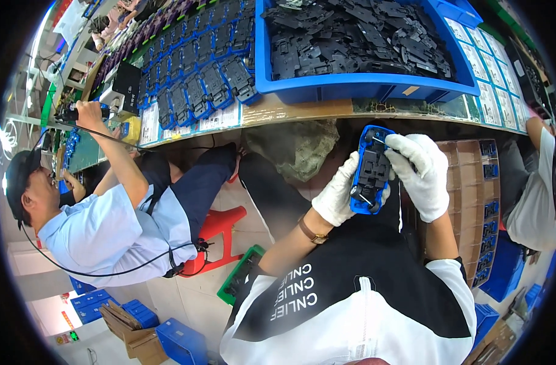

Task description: The person assembles toy cars by taking chassis plates from a bin, pressing them onto the bottoms of toy car bodies by hand, and placing the assembled toy cars into a slotted tray.

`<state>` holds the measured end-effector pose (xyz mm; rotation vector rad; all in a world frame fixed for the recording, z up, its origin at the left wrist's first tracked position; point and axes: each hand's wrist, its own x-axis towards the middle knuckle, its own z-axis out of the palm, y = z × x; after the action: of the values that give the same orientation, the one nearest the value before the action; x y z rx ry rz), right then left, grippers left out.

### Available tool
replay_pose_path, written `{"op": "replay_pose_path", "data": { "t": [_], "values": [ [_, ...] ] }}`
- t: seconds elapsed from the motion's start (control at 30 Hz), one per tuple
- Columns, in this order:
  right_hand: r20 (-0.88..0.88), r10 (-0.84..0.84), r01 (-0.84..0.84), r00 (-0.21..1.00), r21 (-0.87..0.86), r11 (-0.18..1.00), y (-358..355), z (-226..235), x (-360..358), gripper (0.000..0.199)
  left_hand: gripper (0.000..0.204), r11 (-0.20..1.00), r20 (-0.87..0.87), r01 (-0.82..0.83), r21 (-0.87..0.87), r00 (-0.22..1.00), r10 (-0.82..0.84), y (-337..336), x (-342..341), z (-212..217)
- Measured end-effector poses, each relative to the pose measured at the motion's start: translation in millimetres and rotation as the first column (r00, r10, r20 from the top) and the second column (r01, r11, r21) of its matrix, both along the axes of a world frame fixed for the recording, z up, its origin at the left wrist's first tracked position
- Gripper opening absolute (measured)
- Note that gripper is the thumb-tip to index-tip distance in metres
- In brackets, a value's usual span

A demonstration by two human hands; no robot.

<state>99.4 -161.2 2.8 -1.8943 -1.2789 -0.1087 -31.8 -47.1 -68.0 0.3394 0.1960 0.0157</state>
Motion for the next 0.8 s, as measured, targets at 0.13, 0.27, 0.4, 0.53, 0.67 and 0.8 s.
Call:
{"op": "replay_pose_path", "data": {
  "t": [0.13, 0.27, 0.4, 0.53, 0.67, 0.8],
  "values": [
    [0.101, 0.105, -0.105, 0.989, -0.010, 0.994, 6.9, 2.5, 6.5, 0.028, 0.065, 0.999, 0.003, -0.010, -0.034, 1.000, 0.010, 2.3, -0.9, -3.6],
    [0.063, 0.125, -0.121, 0.990, -0.076, 0.990, 12.8, 11.5, 8.0, 0.029, 0.067, 0.998, 0.071, 0.029, -0.056, 0.997, -0.025, 6.6, -2.8, -5.8],
    [0.038, 0.154, -0.151, 0.987, -0.074, 0.986, 14.6, 9.6, 10.6, 0.029, 0.066, 0.999, 0.041, 0.008, -0.038, 0.999, -0.007, 9.8, -5.5, -9.8],
    [0.104, 0.222, -0.215, 0.969, -0.073, 0.974, 17.1, 5.0, 12.4, 0.032, 0.066, 0.996, 0.058, 0.010, -0.090, 0.998, -0.005, 10.2, -8.1, -9.3],
    [0.229, 0.244, -0.199, 0.942, -0.204, 0.959, 23.0, 8.4, 13.5, 0.035, 0.067, 0.992, 0.057, 0.005, -0.124, 0.998, 0.002, 12.3, -7.0, -13.6],
    [0.251, 0.212, -0.167, 0.945, -0.186, 0.968, 27.6, 8.1, 8.5, 0.028, 0.070, 0.989, 0.061, -0.019, -0.149, 0.998, 0.028, 13.0, -8.5, -8.9]
  ]
}}
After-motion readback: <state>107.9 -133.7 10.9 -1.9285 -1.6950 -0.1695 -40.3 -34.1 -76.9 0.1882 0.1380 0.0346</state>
